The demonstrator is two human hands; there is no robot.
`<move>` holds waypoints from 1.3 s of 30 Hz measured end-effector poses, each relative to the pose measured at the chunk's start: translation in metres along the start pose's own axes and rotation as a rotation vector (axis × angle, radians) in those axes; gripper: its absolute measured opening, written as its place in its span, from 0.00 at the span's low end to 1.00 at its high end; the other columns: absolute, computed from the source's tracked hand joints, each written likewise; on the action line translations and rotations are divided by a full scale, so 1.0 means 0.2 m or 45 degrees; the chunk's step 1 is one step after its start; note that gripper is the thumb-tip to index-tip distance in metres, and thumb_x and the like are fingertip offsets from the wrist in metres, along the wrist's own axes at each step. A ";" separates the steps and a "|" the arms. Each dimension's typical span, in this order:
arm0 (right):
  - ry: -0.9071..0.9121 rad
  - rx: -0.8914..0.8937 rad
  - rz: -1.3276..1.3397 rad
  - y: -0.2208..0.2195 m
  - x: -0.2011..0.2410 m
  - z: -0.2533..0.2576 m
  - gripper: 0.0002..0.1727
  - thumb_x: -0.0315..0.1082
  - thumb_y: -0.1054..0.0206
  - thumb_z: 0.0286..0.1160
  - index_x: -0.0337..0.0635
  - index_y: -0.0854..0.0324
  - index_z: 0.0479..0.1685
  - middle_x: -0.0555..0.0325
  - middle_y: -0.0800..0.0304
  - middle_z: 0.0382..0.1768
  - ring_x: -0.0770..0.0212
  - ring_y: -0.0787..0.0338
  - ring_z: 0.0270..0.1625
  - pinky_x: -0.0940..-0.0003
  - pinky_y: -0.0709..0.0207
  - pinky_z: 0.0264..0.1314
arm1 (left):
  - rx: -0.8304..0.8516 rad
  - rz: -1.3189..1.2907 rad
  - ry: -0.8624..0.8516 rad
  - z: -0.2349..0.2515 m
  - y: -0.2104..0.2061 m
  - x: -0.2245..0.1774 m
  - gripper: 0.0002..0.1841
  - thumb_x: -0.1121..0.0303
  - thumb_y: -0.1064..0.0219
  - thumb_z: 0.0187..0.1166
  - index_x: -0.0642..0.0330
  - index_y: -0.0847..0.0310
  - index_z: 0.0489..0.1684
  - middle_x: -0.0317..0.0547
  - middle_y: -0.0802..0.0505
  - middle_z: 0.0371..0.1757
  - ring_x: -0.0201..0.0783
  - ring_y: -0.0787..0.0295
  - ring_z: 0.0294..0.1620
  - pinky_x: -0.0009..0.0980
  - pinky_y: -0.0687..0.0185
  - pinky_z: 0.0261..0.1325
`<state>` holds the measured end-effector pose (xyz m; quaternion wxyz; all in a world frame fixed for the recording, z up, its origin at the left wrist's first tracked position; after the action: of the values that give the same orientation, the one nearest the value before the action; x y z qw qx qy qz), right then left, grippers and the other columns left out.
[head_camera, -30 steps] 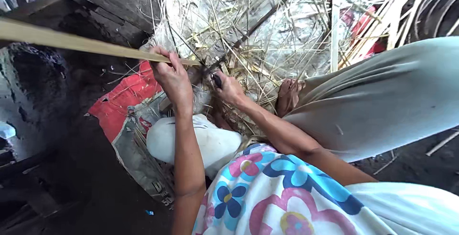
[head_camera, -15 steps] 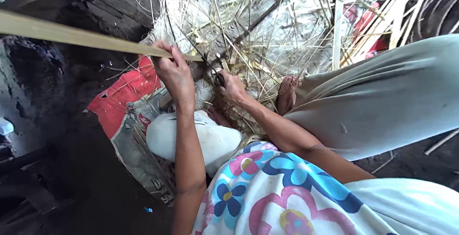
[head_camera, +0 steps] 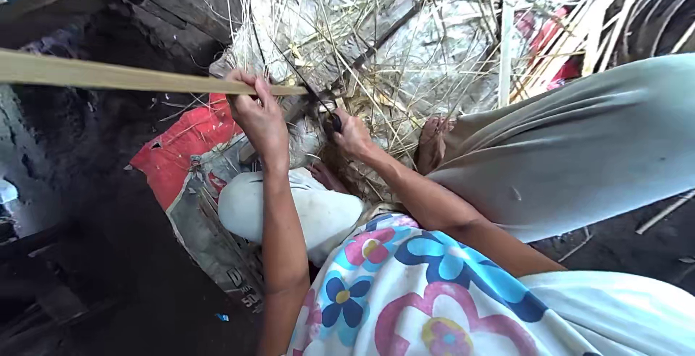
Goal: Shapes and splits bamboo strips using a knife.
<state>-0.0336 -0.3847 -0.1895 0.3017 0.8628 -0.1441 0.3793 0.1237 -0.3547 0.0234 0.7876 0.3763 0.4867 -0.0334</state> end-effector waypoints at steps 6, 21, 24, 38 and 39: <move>0.224 -0.066 -0.003 0.04 0.21 -0.08 0.34 0.26 0.34 0.71 0.46 0.28 0.82 0.35 0.07 0.46 0.31 0.07 0.48 0.30 0.19 0.50 | -0.076 -0.178 -0.067 -0.10 0.04 0.05 0.04 0.75 0.40 0.86 0.67 0.29 0.45 0.44 0.20 0.38 0.30 0.14 0.36 0.31 0.07 0.44; 0.157 -0.033 0.083 0.03 0.24 -0.09 0.32 0.26 0.33 0.71 0.44 0.27 0.80 0.35 0.07 0.46 0.32 0.07 0.49 0.31 0.19 0.52 | -0.066 -0.175 -0.136 -0.11 0.01 0.01 0.03 0.76 0.40 0.86 0.66 0.29 0.44 0.44 0.20 0.39 0.31 0.13 0.37 0.32 0.08 0.45; 0.297 -0.127 0.087 0.05 0.29 -0.12 0.31 0.25 0.33 0.68 0.42 0.25 0.77 0.36 0.07 0.44 0.33 0.07 0.45 0.31 0.19 0.46 | -0.086 -0.069 -0.193 -0.13 -0.01 -0.04 0.04 0.76 0.40 0.86 0.69 0.27 0.43 0.46 0.20 0.41 0.30 0.15 0.39 0.28 0.11 0.45; 0.094 -0.020 0.102 -0.02 0.15 -0.04 0.31 0.26 0.33 0.73 0.41 0.30 0.80 0.33 0.08 0.49 0.31 0.08 0.52 0.31 0.19 0.55 | -0.084 0.010 -0.248 -0.11 -0.02 -0.07 0.05 0.76 0.41 0.86 0.71 0.26 0.42 0.49 0.20 0.40 0.31 0.17 0.39 0.25 0.14 0.46; 0.119 -0.028 0.109 -0.01 0.19 -0.07 0.31 0.27 0.34 0.73 0.41 0.30 0.81 0.34 0.08 0.48 0.32 0.07 0.51 0.32 0.18 0.54 | -0.091 0.034 -0.264 -0.12 -0.02 -0.09 0.06 0.76 0.41 0.86 0.72 0.25 0.41 0.49 0.20 0.39 0.30 0.19 0.39 0.24 0.18 0.45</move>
<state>-0.0166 -0.3753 -0.1545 0.3011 0.8338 -0.1708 0.4301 0.0949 -0.3479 0.0288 0.8470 0.3489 0.3986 -0.0442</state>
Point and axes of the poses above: each hand's wrist, its own z-axis towards the middle knuckle, its own y-axis out of the back of the hand, x = y × z, the point moved 9 cm from there along z, towards the middle knuckle
